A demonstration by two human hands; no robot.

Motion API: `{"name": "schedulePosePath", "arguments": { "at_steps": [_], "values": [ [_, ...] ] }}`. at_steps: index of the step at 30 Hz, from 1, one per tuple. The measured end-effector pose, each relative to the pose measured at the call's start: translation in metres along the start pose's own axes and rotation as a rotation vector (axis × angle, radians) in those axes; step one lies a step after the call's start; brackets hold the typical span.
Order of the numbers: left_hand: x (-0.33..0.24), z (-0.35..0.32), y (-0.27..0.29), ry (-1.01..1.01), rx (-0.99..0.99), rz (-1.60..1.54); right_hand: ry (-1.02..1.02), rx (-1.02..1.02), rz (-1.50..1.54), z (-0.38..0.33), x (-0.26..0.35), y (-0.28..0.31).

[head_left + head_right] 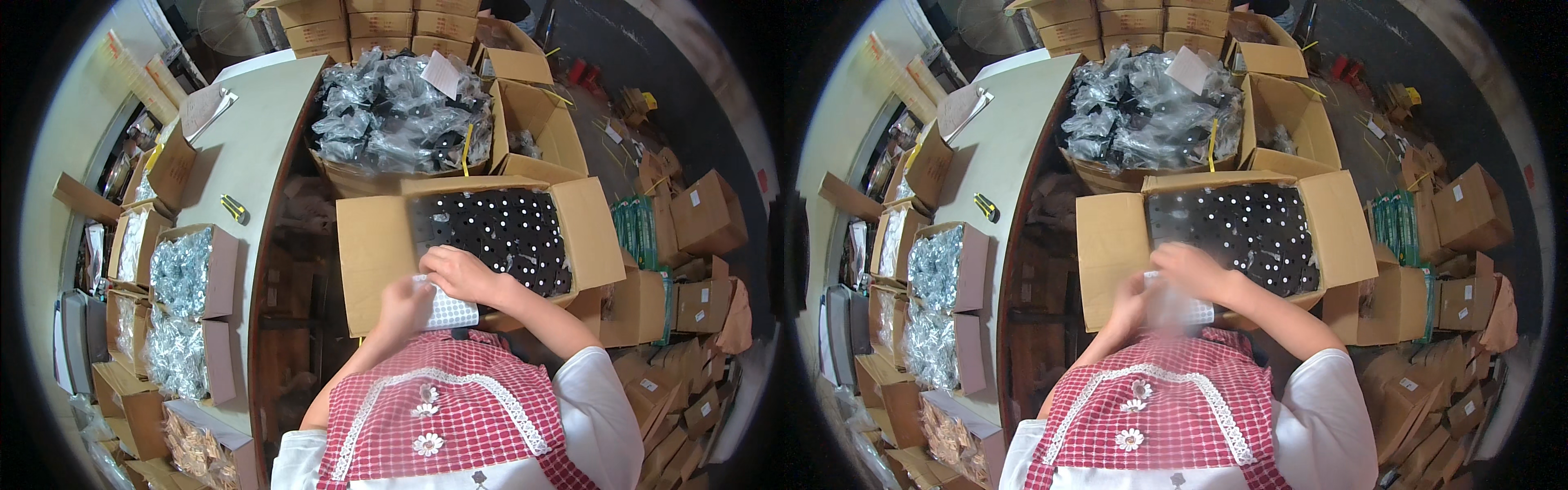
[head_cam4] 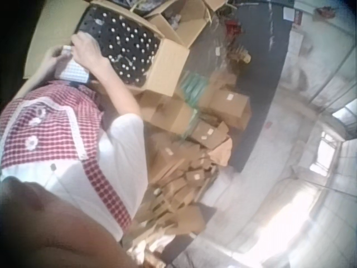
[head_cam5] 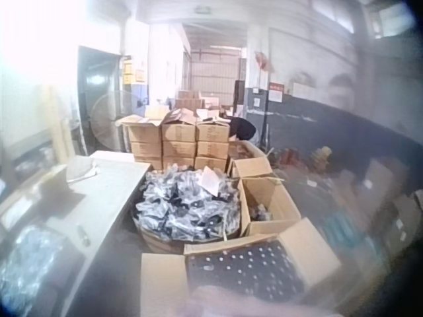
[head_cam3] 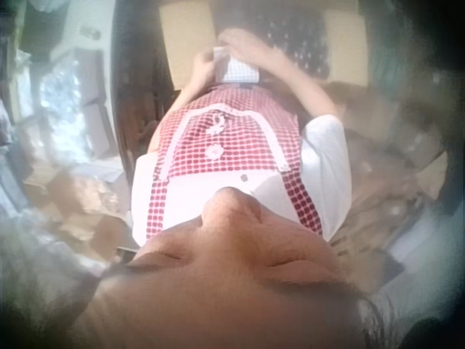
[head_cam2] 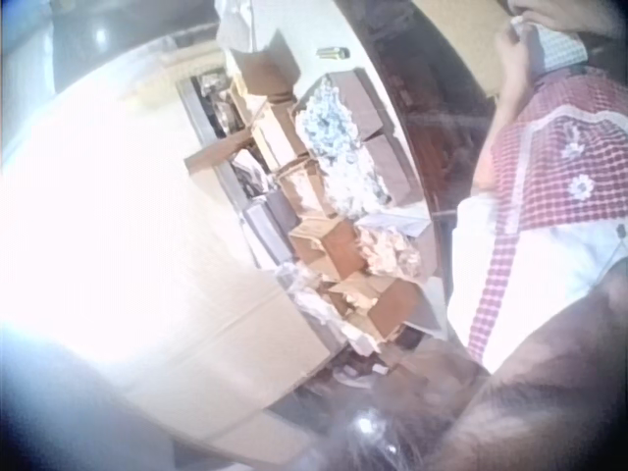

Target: The person places small black items into a cardboard box, then wraps them in plastic. They continue to pack more items into the box, arranging them carefully.

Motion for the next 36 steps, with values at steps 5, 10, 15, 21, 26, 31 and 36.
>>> {"name": "schedulePosePath", "arguments": {
  "at_steps": [5,10,15,21,26,31,36],
  "values": [
    [-0.003,-0.006,-0.004,-0.095,0.029,0.188,0.028,-0.043,-0.011,-0.01,0.008,0.003],
    [-0.006,-0.013,-0.005,-0.071,0.034,0.334,0.048,-0.112,-0.022,-0.021,0.017,0.002],
    [-0.002,-0.016,-0.007,0.048,0.018,0.141,0.132,-0.119,-0.097,-0.03,0.023,-0.004],
    [0.016,-0.004,0.006,0.21,-0.024,-0.186,-0.241,-0.37,0.156,-0.029,-0.058,0.02],
    [0.026,0.007,0.021,0.226,0.006,-0.264,-0.691,-0.023,0.152,-0.042,-0.157,0.01],
    [0.029,0.007,0.023,0.208,0.002,-0.272,-0.608,0.105,0.18,-0.046,-0.174,-0.009],
    [0.029,0.006,0.023,0.21,-0.016,-0.274,-0.585,0.135,0.087,-0.035,-0.159,-0.012]
  ]
}}
Point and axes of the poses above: each hand's wrist, its own z-axis towards the middle knuckle, its own y-axis out of the back of the hand, x = y × z, the point moved 4 cm from there along z, towards the middle knuckle, and after that the axes turned 12 degrees about -z, right-handed, at the moved point
